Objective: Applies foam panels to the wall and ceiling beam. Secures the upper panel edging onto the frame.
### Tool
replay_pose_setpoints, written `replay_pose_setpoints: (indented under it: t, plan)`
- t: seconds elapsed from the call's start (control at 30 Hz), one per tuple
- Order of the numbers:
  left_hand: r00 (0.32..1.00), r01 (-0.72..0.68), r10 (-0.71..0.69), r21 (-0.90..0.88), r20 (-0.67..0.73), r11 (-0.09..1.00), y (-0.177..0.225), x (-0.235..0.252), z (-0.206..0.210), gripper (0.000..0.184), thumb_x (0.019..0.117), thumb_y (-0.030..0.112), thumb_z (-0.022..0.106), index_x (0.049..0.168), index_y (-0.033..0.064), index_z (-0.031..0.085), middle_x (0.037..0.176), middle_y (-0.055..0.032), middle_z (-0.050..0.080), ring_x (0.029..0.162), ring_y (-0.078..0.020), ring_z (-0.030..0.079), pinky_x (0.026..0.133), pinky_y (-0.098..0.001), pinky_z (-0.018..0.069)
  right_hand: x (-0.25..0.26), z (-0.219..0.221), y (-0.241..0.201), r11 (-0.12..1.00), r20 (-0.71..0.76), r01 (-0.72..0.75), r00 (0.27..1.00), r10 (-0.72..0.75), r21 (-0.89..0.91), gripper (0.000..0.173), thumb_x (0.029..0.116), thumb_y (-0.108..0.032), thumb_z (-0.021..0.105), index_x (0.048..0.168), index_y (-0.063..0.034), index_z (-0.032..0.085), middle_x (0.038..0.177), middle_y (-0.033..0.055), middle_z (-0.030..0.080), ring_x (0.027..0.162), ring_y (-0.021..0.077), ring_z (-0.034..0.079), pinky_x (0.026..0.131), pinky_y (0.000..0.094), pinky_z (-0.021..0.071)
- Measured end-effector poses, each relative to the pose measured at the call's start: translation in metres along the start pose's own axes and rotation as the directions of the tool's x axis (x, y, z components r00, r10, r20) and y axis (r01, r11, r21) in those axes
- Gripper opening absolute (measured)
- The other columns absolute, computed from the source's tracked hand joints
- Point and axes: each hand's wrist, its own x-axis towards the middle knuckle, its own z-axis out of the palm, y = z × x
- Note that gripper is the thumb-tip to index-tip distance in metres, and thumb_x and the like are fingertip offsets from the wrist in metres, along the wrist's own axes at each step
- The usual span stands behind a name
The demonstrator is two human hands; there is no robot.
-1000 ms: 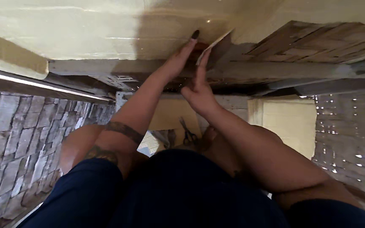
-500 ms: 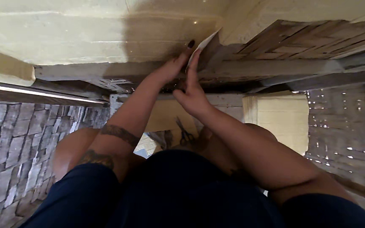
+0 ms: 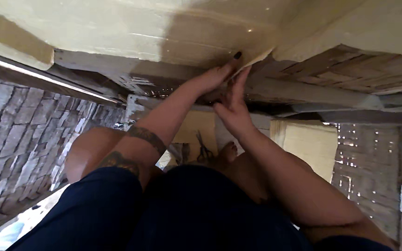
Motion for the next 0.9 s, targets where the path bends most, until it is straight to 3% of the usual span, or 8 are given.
replay_pose_setpoints:
  t: [0.13, 0.27, 0.43, 0.57, 0.67, 0.77, 0.9]
  plan:
    - [0.998, -0.019, 0.020, 0.016, -0.065, 1.000, -0.005, 0.001, -0.020, 0.056, 0.1128, 0.041, 0.027, 0.142, 0.0030, 0.056, 0.146, -0.0187, 0.055, 0.138, -0.0284, 0.050, 0.114, -0.0520, 0.0383, -0.004, 0.000, -0.003, 1.000, -0.015, -0.002, 1.000, 0.002, 0.013, 0.113, 0.0849, -0.004, 0.062, 0.162, -0.0176, -0.020, 0.171, 0.0144, -0.011, 0.156, 0.0225, 0.021, 0.118, 0.0407, 0.0409]
    - [0.975, -0.205, 0.215, 0.142, -0.062, 0.969, 0.000, 0.006, -0.026, 0.044, 0.1123, 0.025, 0.034, 0.132, -0.0011, 0.064, 0.136, -0.0194, 0.062, 0.131, -0.0279, 0.056, 0.112, -0.0478, 0.0406, -0.010, -0.004, -0.006, 1.000, -0.003, -0.014, 1.000, 0.014, -0.003, 0.111, 0.0862, -0.008, 0.059, 0.161, -0.0188, -0.021, 0.172, 0.0117, -0.006, 0.154, 0.0180, 0.025, 0.116, 0.0362, 0.0425]
    - [0.979, -0.202, 0.202, -0.003, -0.028, 0.979, 0.008, 0.007, -0.022, 0.046, 0.1125, 0.029, 0.033, 0.131, -0.0023, 0.062, 0.133, -0.0214, 0.062, 0.127, -0.0290, 0.057, 0.108, -0.0502, 0.0433, -0.010, -0.007, 0.001, 1.000, 0.010, 0.017, 1.000, -0.017, -0.018, 0.115, 0.0835, -0.011, 0.061, 0.161, -0.0220, -0.023, 0.171, 0.0103, -0.009, 0.156, 0.0195, 0.017, 0.119, 0.0422, 0.0377]
    - [0.982, -0.187, 0.185, -0.048, -0.046, 0.981, 0.009, 0.007, -0.021, 0.046, 0.1121, 0.027, 0.033, 0.125, -0.0050, 0.063, 0.127, -0.0226, 0.063, 0.120, -0.0292, 0.059, 0.102, -0.0494, 0.0452, -0.010, -0.007, 0.002, 0.999, 0.014, 0.003, 1.000, -0.003, -0.035, 0.114, 0.0840, -0.009, 0.061, 0.161, -0.0195, -0.023, 0.171, 0.0113, -0.010, 0.156, 0.0182, 0.017, 0.119, 0.0401, 0.0372]
    - [0.965, -0.254, 0.250, -0.042, -0.077, 0.966, 0.004, 0.009, -0.015, 0.043, 0.1116, 0.022, 0.033, 0.122, -0.0066, 0.064, 0.124, -0.0233, 0.064, 0.118, -0.0293, 0.060, 0.102, -0.0477, 0.0456, -0.009, -0.006, -0.001, 0.999, 0.016, -0.003, 1.000, 0.004, -0.042, 0.115, 0.0832, -0.009, 0.060, 0.161, -0.0203, -0.024, 0.171, 0.0109, -0.011, 0.157, 0.0183, 0.016, 0.120, 0.0405, 0.0367]
    - [0.968, -0.249, 0.250, 0.035, -0.019, 0.968, 0.006, 0.006, -0.014, 0.040, 0.1108, 0.019, 0.037, 0.129, -0.0053, 0.063, 0.130, -0.0234, 0.063, 0.124, -0.0311, 0.059, 0.106, -0.0495, 0.0440, -0.007, -0.004, 0.001, 0.999, 0.019, 0.027, 0.999, -0.026, -0.029, 0.113, 0.0848, -0.010, 0.060, 0.161, -0.0201, -0.023, 0.171, 0.0113, -0.011, 0.157, 0.0192, 0.016, 0.120, 0.0411, 0.0378]
    - [0.976, -0.214, 0.211, 0.079, 0.044, 0.974, 0.034, -0.012, -0.014, 0.045, 0.1123, 0.028, 0.035, 0.119, -0.0035, 0.066, 0.117, -0.0212, 0.066, 0.109, -0.0295, 0.062, 0.095, -0.0501, 0.0479, -0.008, -0.004, 0.002, 0.999, 0.014, 0.027, 1.000, -0.027, -0.045, 0.113, 0.0847, -0.010, 0.060, 0.161, -0.0208, -0.023, 0.171, 0.0122, -0.006, 0.155, 0.0185, 0.022, 0.117, 0.0404, 0.0407]
